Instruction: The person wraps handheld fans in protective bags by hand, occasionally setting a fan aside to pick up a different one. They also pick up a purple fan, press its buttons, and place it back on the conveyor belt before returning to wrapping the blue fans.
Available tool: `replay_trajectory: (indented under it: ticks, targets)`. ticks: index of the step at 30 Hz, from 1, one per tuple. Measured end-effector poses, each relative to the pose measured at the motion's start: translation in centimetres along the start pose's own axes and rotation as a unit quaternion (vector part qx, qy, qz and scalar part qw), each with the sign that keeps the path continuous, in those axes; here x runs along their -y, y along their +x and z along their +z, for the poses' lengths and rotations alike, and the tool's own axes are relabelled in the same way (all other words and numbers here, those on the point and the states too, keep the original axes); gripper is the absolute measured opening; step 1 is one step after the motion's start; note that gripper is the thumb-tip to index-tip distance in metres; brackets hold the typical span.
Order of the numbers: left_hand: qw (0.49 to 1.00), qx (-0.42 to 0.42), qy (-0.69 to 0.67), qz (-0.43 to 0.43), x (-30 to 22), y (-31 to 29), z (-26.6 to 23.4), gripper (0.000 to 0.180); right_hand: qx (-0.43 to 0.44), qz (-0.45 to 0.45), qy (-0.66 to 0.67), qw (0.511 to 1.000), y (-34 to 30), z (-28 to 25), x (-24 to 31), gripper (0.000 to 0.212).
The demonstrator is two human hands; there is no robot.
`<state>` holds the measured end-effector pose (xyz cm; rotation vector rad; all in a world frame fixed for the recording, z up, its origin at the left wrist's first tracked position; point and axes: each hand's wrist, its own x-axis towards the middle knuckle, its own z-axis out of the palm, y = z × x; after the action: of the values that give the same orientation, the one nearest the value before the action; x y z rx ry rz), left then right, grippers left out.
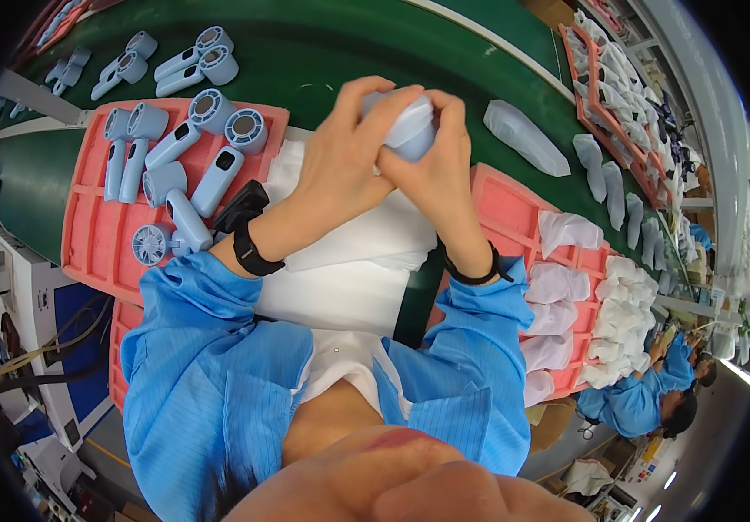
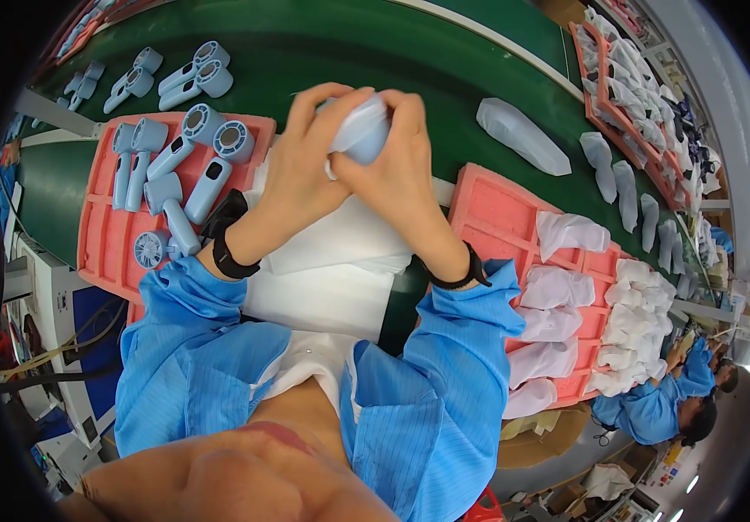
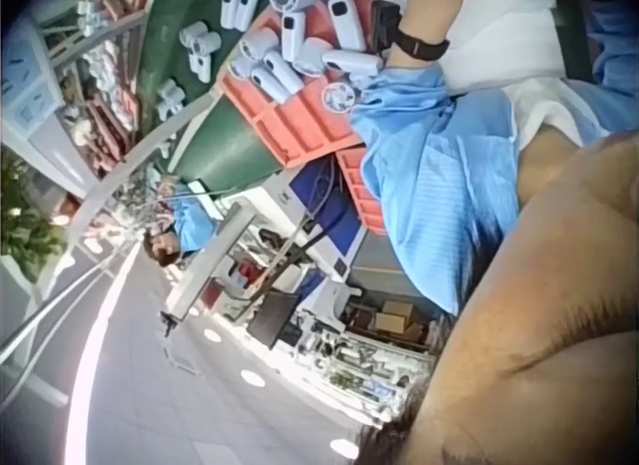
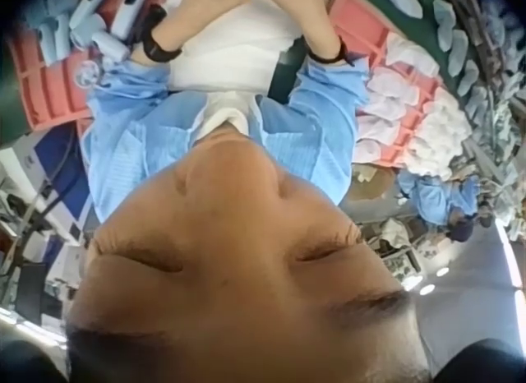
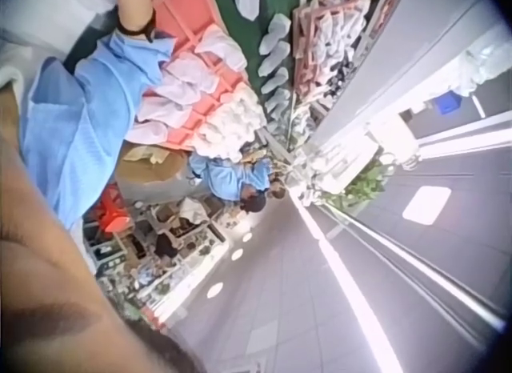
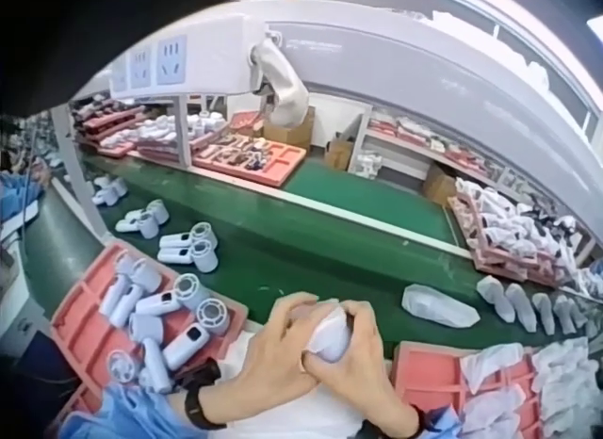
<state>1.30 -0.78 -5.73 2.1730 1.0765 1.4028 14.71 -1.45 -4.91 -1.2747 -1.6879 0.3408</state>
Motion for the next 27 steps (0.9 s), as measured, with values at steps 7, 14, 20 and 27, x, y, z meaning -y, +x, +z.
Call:
replay_trajectory:
  ticks: [7, 14, 20, 27]
  targets:
    - [0.942, 0.054, -0.331, -0.014, 1.0, 1.4, -3.1, 0.046, 0.177, -0.03, 0.222, 0.958, 1.4, -3.4, -1.0, 0.057]
    - [0.943, -0.061, -0.326, -0.04, 0.1, 1.6, -2.7, 0.036, 0.192, -0.13, 0.013, 0.973, 1.9, -2.4, -3.3, 0.056]
    - [0.98, -0.152, -0.118, 0.039, 0.7, 0.9, -2.2, 0.025, 0.022, -0.101, -0.203, 0.974, 0.7, -0.6, -1.2, 0.047]
    - [0.971, -0.192, -0.107, -0.096, 3.6, 0.5, -4.6, 0.026, 0.222, 0.058, 0.133, 0.964, 0.4, -1.9, -0.6, 0.04]
